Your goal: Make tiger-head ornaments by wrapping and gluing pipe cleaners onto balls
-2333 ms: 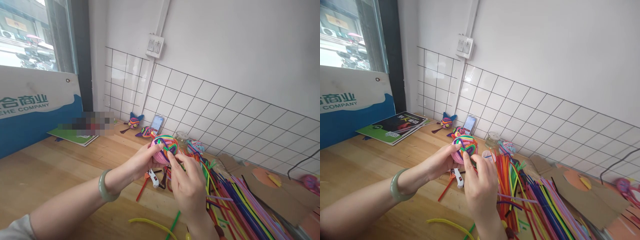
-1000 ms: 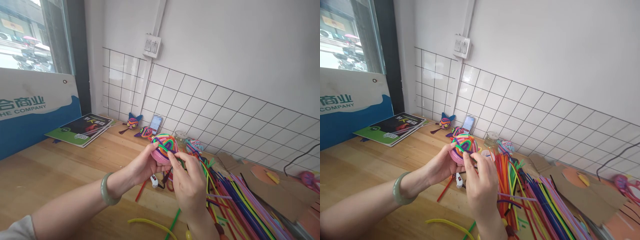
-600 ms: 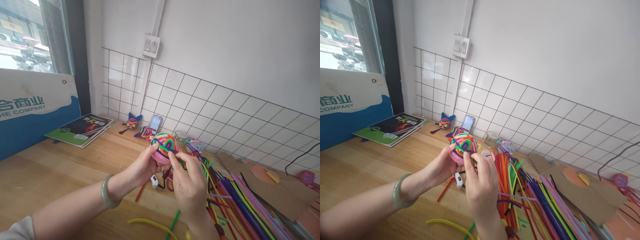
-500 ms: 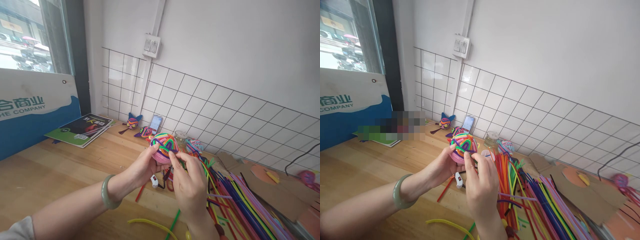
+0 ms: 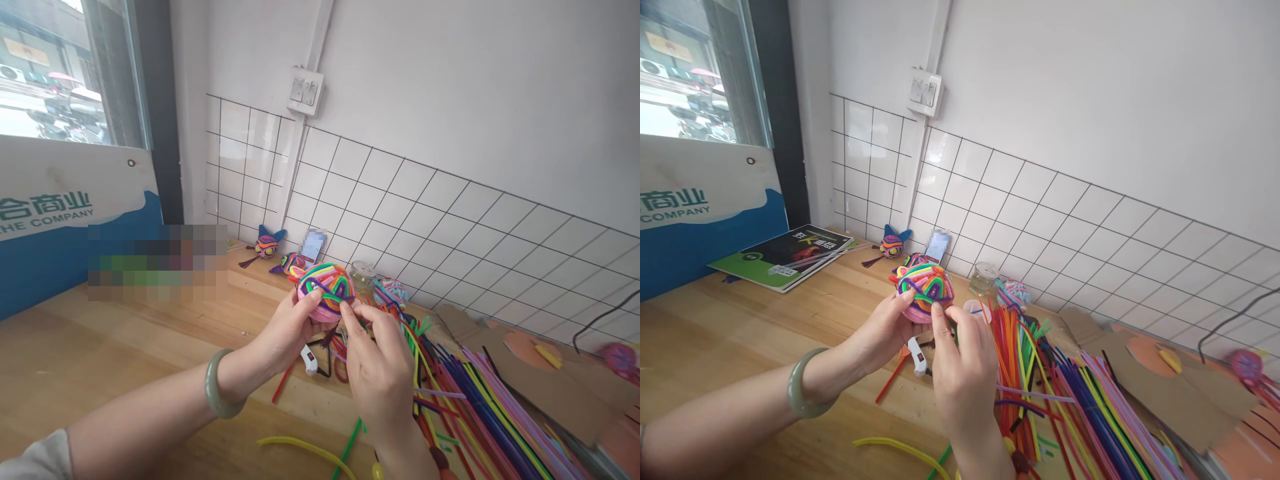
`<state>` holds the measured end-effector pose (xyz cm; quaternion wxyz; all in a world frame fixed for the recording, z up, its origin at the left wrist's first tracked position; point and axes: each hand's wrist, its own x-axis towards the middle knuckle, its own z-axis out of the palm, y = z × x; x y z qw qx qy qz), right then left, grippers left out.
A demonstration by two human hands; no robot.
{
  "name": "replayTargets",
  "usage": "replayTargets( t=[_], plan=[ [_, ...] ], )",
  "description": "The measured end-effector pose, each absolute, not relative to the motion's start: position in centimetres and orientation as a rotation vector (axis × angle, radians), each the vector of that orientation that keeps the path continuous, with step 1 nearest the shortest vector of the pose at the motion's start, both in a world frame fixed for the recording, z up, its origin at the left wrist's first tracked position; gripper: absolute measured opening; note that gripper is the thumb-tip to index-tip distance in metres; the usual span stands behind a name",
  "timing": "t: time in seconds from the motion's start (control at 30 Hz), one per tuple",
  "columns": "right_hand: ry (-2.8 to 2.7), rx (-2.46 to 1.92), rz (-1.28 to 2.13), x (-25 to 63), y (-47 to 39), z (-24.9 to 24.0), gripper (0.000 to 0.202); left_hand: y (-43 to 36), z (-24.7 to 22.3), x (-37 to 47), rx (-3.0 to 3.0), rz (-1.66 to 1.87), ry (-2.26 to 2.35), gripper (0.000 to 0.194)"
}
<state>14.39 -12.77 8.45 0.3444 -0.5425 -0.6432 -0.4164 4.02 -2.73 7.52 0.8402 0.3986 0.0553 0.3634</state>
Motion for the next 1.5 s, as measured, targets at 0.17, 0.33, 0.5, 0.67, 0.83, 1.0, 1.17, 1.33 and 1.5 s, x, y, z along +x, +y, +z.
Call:
replayTargets(
  t=[0.17, 0.33, 0.5, 0.67, 0.83, 1.0, 1.17, 1.33, 1.5],
  plan=[
    [-1.669, -1.428, -1.068, 14.7, -12.6, 8.1, 0.037, -2.5, 7.4, 4.2, 0.854, 0.816, 0.118, 0.044],
    [-1.671, -1.424, -1.004, 14.8, -12.3, 7.8, 0.042, -2.3, 7.5, 4.3, 0.846, 0.813, 0.141, 0.048],
    [-1.672, -1.418, -0.912, 14.8, -12.2, 7.9, 0.041, -2.0, 7.3, 4.3, 0.826, 0.854, 0.18, 0.047],
    [-1.64, -1.403, -0.826, 14.8, -12.3, 8.3, 0.034, -1.6, 7.0, 4.3, 0.919, 0.936, 0.215, 0.048],
    [-1.576, -1.417, -0.88, 14.4, -12.5, 8.8, 0.032, -1.3, 6.9, 4.3, 1.014, 0.995, 0.291, 0.056],
    [-1.553, -1.398, -0.911, 14.3, -12.6, 8.9, 0.031, -0.9, 7.0, 4.3, 1.018, 1.018, 0.288, 0.056],
    [-1.512, -1.475, -0.748, 14.4, -12.8, 8.8, 0.022, -0.8, 6.9, 4.2, 1.059, 1.046, 0.277, 0.058],
    [-1.486, -1.454, -0.571, 13.6, -13.6, 9.7, 0.016, -1.1, 7.2, 4.1, 1.159, 1.083, 0.362, 0.061],
    [-1.501, -1.381, -0.564, 12.7, -14.2, 10.5, 0.014, -1.4, 7.6, 3.9, 1.194, 1.125, 0.404, 0.058]
  ],
)
